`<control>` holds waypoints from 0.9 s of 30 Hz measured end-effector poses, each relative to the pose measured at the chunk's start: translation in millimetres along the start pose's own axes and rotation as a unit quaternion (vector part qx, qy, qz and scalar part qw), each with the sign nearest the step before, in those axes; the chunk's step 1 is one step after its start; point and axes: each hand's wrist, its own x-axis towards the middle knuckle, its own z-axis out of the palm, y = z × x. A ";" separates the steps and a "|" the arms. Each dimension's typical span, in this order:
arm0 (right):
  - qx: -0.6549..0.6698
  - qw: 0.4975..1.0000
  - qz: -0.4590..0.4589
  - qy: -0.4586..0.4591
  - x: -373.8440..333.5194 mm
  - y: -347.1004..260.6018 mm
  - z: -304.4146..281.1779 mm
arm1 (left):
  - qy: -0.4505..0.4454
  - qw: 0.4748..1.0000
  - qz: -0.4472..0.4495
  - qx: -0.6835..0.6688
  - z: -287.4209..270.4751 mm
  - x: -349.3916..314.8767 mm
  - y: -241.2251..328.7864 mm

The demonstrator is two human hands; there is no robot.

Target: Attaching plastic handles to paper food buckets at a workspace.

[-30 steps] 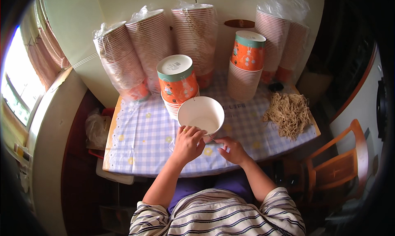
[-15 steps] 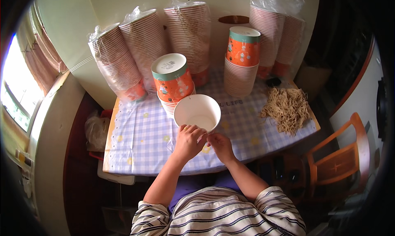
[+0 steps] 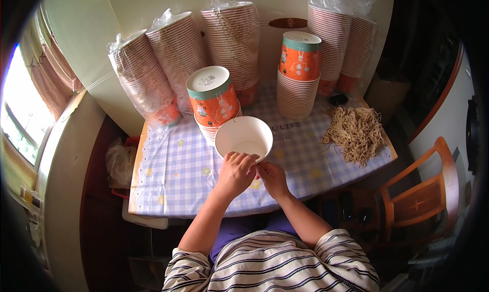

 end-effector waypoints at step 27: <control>-0.061 0.998 0.005 0.011 -2.0 8.0 -5.0 | -0.013 0.995 0.097 -0.021 6.5 -3.1 -13.9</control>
